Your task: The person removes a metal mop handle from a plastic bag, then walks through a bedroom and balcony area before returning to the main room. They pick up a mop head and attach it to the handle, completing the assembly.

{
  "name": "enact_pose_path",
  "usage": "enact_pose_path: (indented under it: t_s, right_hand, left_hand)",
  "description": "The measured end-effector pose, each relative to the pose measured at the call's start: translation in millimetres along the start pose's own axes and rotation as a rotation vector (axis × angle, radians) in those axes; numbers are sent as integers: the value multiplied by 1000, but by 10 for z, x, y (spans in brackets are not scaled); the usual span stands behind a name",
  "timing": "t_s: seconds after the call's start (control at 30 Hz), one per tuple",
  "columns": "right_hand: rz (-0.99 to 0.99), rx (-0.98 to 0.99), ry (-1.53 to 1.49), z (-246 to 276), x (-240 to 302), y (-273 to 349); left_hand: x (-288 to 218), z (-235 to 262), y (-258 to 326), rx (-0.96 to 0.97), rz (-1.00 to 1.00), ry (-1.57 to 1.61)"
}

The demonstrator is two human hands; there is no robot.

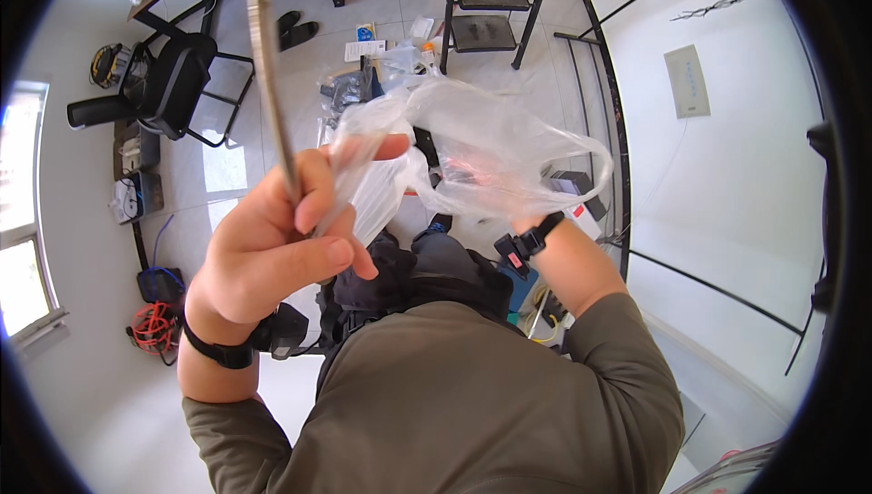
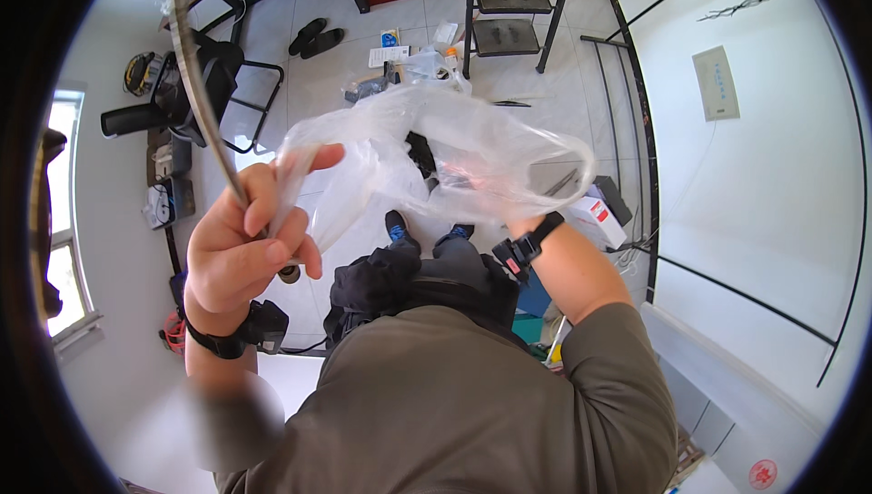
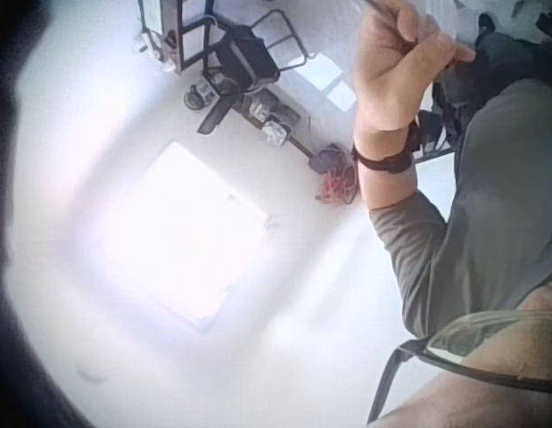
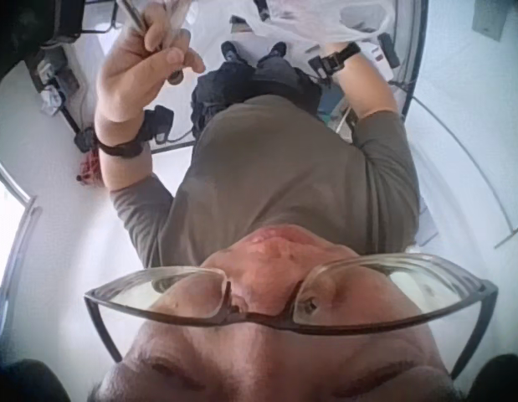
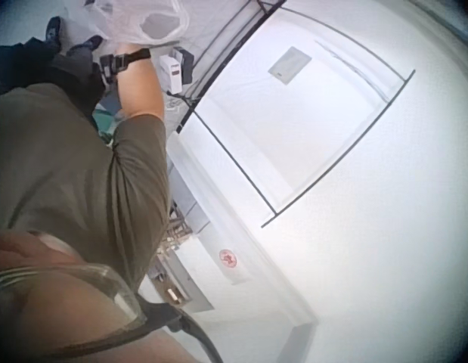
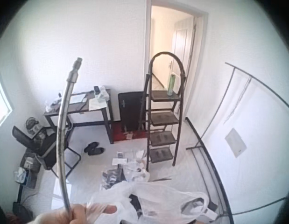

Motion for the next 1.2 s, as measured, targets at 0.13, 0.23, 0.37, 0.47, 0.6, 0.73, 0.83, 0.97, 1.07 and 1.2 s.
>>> enact_pose_path:
  t_s: [0.13, 0.23, 0.37, 0.47, 0.6, 0.73, 0.83, 0.97, 1.07, 1.2]
  right_hand:
    - [303, 108, 403, 223, 102, 68]
    - [436, 28, 277, 303, 164, 65]
    - [-29, -2, 217, 566, -13, 147]
    - [-307, -15, 150, 694, -177, 207]
    - [143, 57, 243, 705, 125, 77]
    - [-620, -35, -1050, 504, 364, 23]
    - [-148, 14, 117, 610, 1075, 148]
    - [-59, -16, 323, 509, 1179, 185]
    - [-122, 10, 83, 579, 764, 81]
    - [-325, -8, -305, 590, 174, 146]
  left_hand:
    - [113, 37, -21, 33, 35, 51]
    - [152, 72, -14, 35, 58, 32]
    - [83, 115, 49, 17, -42, 94]
    - [21, 155, 112, -10, -100, 120]
    - [8, 250, 96, -51, -97, 82]
    - [89, 213, 86, -10, -66, 63]
    - [101, 200, 84, 21, -77, 93]
    - [58, 197, 86, 40, -97, 132]
    - [20, 179, 103, 42, -106, 131]
    - [-13, 148, 80, 43, -106, 152]
Point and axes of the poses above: each hand's wrist, its own y-axis away from the middle knuckle, its own z-axis out of the back of the hand, x = y × z, the point moved 5 cm from there along -y, towards the middle knuckle, and after that the axes turned 2 degrees about y, right-handed, at the moved point
